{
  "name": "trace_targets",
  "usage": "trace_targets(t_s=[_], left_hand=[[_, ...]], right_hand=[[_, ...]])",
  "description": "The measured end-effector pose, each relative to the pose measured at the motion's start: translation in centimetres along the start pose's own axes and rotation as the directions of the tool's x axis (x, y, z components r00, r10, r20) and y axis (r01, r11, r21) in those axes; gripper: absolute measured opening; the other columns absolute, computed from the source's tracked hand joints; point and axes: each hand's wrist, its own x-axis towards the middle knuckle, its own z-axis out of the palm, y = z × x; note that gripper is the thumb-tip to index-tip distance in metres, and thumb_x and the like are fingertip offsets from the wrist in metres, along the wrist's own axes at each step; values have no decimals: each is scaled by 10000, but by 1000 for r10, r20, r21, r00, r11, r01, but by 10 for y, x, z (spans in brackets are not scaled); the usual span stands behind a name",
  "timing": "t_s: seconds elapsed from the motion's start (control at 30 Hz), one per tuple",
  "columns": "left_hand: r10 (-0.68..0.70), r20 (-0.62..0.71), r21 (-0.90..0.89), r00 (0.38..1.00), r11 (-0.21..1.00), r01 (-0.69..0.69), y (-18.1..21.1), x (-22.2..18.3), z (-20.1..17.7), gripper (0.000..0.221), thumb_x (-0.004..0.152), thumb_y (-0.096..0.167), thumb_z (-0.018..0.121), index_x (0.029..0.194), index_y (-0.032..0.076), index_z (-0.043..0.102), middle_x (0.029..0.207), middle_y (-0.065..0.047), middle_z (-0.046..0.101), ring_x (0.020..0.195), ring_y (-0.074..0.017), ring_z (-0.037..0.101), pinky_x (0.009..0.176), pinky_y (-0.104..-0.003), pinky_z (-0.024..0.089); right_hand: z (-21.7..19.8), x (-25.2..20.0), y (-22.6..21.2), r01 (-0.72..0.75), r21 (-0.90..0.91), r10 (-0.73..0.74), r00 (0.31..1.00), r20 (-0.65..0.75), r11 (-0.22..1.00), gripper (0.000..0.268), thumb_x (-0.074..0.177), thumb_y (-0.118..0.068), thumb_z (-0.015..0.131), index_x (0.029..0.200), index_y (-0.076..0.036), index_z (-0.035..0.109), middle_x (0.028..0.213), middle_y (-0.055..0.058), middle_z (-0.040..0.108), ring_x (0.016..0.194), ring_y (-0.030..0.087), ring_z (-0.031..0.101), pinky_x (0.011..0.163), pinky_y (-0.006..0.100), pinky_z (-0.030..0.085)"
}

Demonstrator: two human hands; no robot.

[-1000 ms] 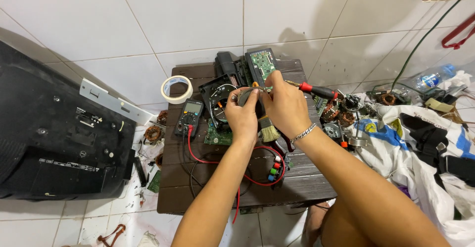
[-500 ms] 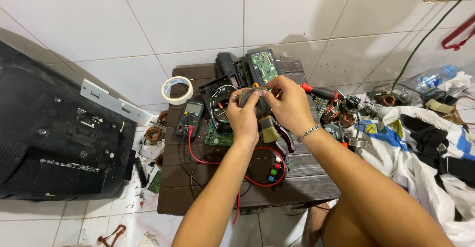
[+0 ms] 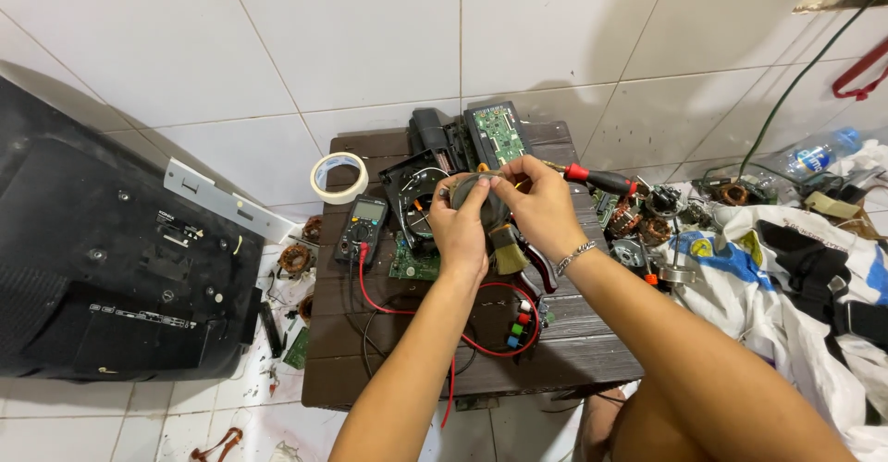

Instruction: Disassembling and testing internal components of a speaker system using a multimeter and screwdriver.

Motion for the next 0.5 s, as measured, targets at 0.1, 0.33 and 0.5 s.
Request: trace_targets(t_s=[0.1,0.33,0.5], left_hand=[[4,-2,24,1000,1000,-4,-1,1,0,200,761,66,849,916,65,722,737,-19,671,698,-106,651,583,-247,561],[71,-27,232,997,971,-63,5,0,1,236,717,111,884,907,89,746,714,-18,673,651,-96,621,531,-243,522],[40,-17,274,999,961,-34,5,1,-2,212,745,143,854,929,106,755,738,-21,678,676,-101,620,549,-248,529]], right_hand=[[-2,-6,-7,35,-29,-35,999,-23,999,131,881,-184,771,975,-93,761,785,68,711,730,186,678,667,322,541],[-9,-18,-26,289,-242,-310,949,-55,926,150,876,-158,770,1014,-119,727,844,124,738,844,340,723,733,447,558],[-13,-15,-21,273,-252,-293,955,-42,928,120,902,-202,777,992,-127,750,815,91,753,806,303,734,720,401,560]])
